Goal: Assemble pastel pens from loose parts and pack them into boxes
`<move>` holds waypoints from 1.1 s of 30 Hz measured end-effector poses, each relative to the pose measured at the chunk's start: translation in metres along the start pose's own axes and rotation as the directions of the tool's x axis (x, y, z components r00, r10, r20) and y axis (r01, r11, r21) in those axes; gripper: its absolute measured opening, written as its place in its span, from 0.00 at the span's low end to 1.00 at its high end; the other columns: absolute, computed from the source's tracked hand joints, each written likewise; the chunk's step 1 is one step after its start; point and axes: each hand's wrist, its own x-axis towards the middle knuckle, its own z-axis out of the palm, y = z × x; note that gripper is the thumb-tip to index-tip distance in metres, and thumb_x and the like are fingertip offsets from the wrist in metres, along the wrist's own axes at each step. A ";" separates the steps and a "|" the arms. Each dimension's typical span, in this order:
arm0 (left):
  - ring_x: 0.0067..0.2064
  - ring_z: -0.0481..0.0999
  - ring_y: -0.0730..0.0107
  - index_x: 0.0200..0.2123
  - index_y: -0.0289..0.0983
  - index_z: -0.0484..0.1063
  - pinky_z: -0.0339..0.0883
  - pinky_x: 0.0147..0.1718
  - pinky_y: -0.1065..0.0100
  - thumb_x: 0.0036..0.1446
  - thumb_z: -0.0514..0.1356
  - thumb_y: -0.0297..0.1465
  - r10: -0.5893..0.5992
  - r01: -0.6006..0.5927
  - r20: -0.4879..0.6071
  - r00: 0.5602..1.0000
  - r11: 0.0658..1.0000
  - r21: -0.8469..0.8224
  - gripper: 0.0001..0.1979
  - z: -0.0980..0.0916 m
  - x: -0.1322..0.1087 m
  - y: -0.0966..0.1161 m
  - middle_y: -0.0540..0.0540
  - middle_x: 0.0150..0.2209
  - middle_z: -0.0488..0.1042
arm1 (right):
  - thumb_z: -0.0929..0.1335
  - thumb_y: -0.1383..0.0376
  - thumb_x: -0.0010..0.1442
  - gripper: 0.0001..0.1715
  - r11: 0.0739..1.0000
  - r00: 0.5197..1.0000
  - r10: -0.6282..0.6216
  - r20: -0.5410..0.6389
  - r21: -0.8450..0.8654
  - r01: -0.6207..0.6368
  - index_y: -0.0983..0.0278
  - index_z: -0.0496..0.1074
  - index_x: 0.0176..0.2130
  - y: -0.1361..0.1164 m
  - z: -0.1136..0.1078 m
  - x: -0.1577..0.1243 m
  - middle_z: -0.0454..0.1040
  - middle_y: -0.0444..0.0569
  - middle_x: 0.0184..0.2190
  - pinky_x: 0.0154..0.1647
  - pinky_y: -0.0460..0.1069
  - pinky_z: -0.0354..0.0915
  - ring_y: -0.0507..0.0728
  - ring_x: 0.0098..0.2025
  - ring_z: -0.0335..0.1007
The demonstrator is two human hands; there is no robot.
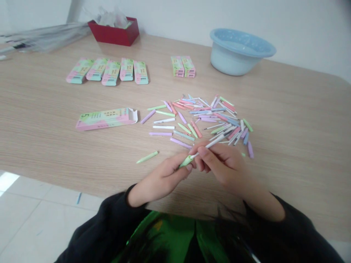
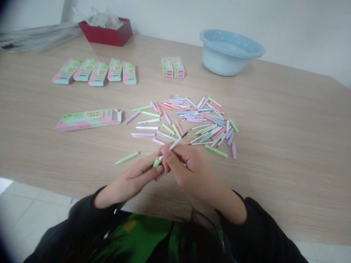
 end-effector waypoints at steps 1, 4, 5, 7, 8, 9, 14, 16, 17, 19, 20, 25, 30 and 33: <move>0.35 0.63 0.70 0.39 0.38 0.68 0.62 0.39 0.68 0.73 0.51 0.32 0.005 -0.005 -0.011 1.000 1.000 0.003 0.09 0.000 0.000 -0.001 0.51 0.33 0.64 | 0.62 0.60 0.72 0.23 0.999 0.999 0.002 0.038 -0.048 0.000 0.61 0.70 0.26 0.000 0.000 0.000 0.71 0.43 0.22 0.30 0.48 0.63 0.52 0.27 0.67; 0.35 0.63 0.70 0.35 0.38 0.66 0.62 0.39 0.68 0.72 0.52 0.32 0.001 0.000 -0.040 0.999 1.000 0.022 0.10 0.000 -0.002 -0.002 0.52 0.32 0.63 | 0.65 0.60 0.69 0.15 0.995 0.995 0.020 0.095 -0.094 -0.011 0.60 0.72 0.31 0.000 -0.004 0.001 0.73 0.43 0.26 0.32 0.49 0.64 0.53 0.29 0.69; 0.35 0.63 0.70 0.35 0.38 0.66 0.62 0.39 0.68 0.72 0.52 0.31 -0.007 0.008 -0.039 0.999 1.000 0.025 0.10 0.000 -0.002 -0.002 0.52 0.32 0.63 | 0.65 0.60 0.69 0.14 0.997 0.997 0.026 0.079 -0.080 -0.020 0.60 0.72 0.33 0.000 -0.005 0.001 0.73 0.43 0.26 0.31 0.48 0.63 0.53 0.29 0.69; 0.36 0.65 0.70 0.36 0.38 0.67 0.64 0.41 0.68 0.71 0.53 0.31 -0.026 0.027 -0.031 0.999 0.999 0.023 0.09 0.000 -0.003 -0.002 0.52 0.33 0.64 | 0.64 0.61 0.70 0.14 0.998 0.999 0.026 0.036 -0.052 -0.024 0.60 0.72 0.33 -0.001 -0.006 0.003 0.73 0.42 0.25 0.29 0.48 0.62 0.52 0.28 0.68; 0.37 0.66 0.69 0.38 0.38 0.68 0.65 0.43 0.67 0.71 0.53 0.30 -0.029 0.029 -0.033 0.999 0.999 0.020 0.07 0.000 -0.003 -0.003 0.51 0.34 0.66 | 0.63 0.62 0.70 0.15 0.998 1.000 0.014 0.023 -0.059 -0.012 0.61 0.71 0.32 0.000 -0.006 0.004 0.73 0.42 0.25 0.30 0.47 0.61 0.52 0.28 0.68; 0.39 0.68 0.68 0.40 0.38 0.69 0.65 0.46 0.66 0.71 0.53 0.31 -0.027 0.027 -0.039 0.999 0.999 0.019 0.06 0.000 -0.003 -0.003 0.50 0.35 0.68 | 0.63 0.64 0.70 0.15 0.997 1.000 0.000 0.012 -0.080 0.001 0.61 0.71 0.30 0.000 -0.005 0.004 0.73 0.42 0.25 0.30 0.48 0.61 0.52 0.29 0.68; 0.51 0.71 0.63 0.49 0.38 0.71 0.61 0.60 0.60 0.72 0.52 0.32 -0.009 0.012 -0.069 0.998 0.999 0.046 0.10 -0.001 -0.002 -0.005 0.46 0.45 0.74 | 0.65 0.67 0.66 0.09 0.997 1.000 0.013 0.002 -0.081 -0.013 0.61 0.73 0.35 0.006 0.001 0.005 0.74 0.44 0.28 0.30 0.48 0.62 0.53 0.31 0.69; 0.49 0.72 0.63 0.47 0.37 0.72 0.63 0.58 0.61 0.72 0.52 0.33 -0.044 0.048 -0.071 0.996 0.997 0.059 0.10 -0.002 -0.003 -0.004 0.46 0.44 0.75 | 0.66 0.65 0.66 0.08 1.000 1.000 0.011 0.008 0.001 -0.011 0.60 0.75 0.44 0.008 0.001 0.003 0.75 0.43 0.31 0.32 0.48 0.64 0.53 0.32 0.70; 0.48 0.72 0.63 0.46 0.37 0.72 0.64 0.57 0.61 0.71 0.52 0.33 -0.063 0.067 -0.072 0.995 0.996 0.065 0.10 -0.003 -0.003 -0.003 0.46 0.43 0.75 | 0.67 0.65 0.66 0.08 1.000 1.000 0.002 0.001 0.027 -0.002 0.61 0.75 0.45 0.008 0.001 0.003 0.75 0.43 0.31 0.33 0.48 0.64 0.53 0.32 0.69; 0.47 0.72 0.63 0.44 0.37 0.72 0.65 0.54 0.63 0.71 0.52 0.35 -0.080 0.086 -0.081 0.993 0.993 0.078 0.10 -0.003 -0.004 -0.002 0.47 0.42 0.75 | 0.68 0.65 0.66 0.06 0.999 1.000 -0.018 -0.024 0.043 0.019 0.62 0.75 0.41 0.009 0.001 0.002 0.73 0.43 0.29 0.33 0.48 0.64 0.52 0.31 0.68; 0.46 0.72 0.63 0.43 0.38 0.72 0.66 0.53 0.63 0.71 0.52 0.35 -0.080 0.088 -0.091 0.993 0.992 0.085 0.11 -0.003 -0.004 -0.001 0.47 0.41 0.75 | 0.68 0.65 0.66 0.06 0.999 0.999 -0.019 -0.035 0.040 0.020 0.62 0.75 0.37 0.009 0.002 0.002 0.73 0.42 0.28 0.32 0.48 0.63 0.52 0.30 0.67; 0.32 0.66 0.66 0.38 0.39 0.71 0.65 0.39 0.65 0.71 0.51 0.41 -0.107 0.117 -0.153 0.982 0.991 0.057 0.15 0.000 -0.005 -0.001 0.52 0.27 0.65 | 0.70 0.64 0.65 0.14 0.994 0.995 0.059 -0.083 0.101 -0.051 0.63 0.73 0.27 0.010 0.015 0.005 0.73 0.42 0.24 0.30 0.48 0.61 0.51 0.27 0.67; 0.27 0.57 0.71 0.25 0.39 0.61 0.55 0.28 0.68 0.71 0.50 0.41 -0.138 0.138 -0.175 0.975 0.990 -0.015 0.21 -0.004 -0.006 0.002 0.54 0.24 0.57 | 0.73 0.59 0.61 0.13 0.988 0.995 0.088 -0.036 0.131 -0.083 0.61 0.76 0.44 0.022 0.001 0.005 0.75 0.43 0.30 0.31 0.48 0.64 0.52 0.29 0.67; 0.25 0.53 0.73 0.22 0.40 0.57 0.50 0.26 0.67 0.71 0.50 0.40 -0.148 0.144 -0.185 0.972 0.989 -0.035 0.23 -0.006 -0.006 0.004 0.55 0.22 0.55 | 0.71 0.59 0.62 0.19 0.984 0.975 0.156 -0.158 -0.057 -0.167 0.62 0.73 0.51 0.043 -0.031 -0.002 0.75 0.45 0.33 0.30 0.49 0.63 0.52 0.28 0.66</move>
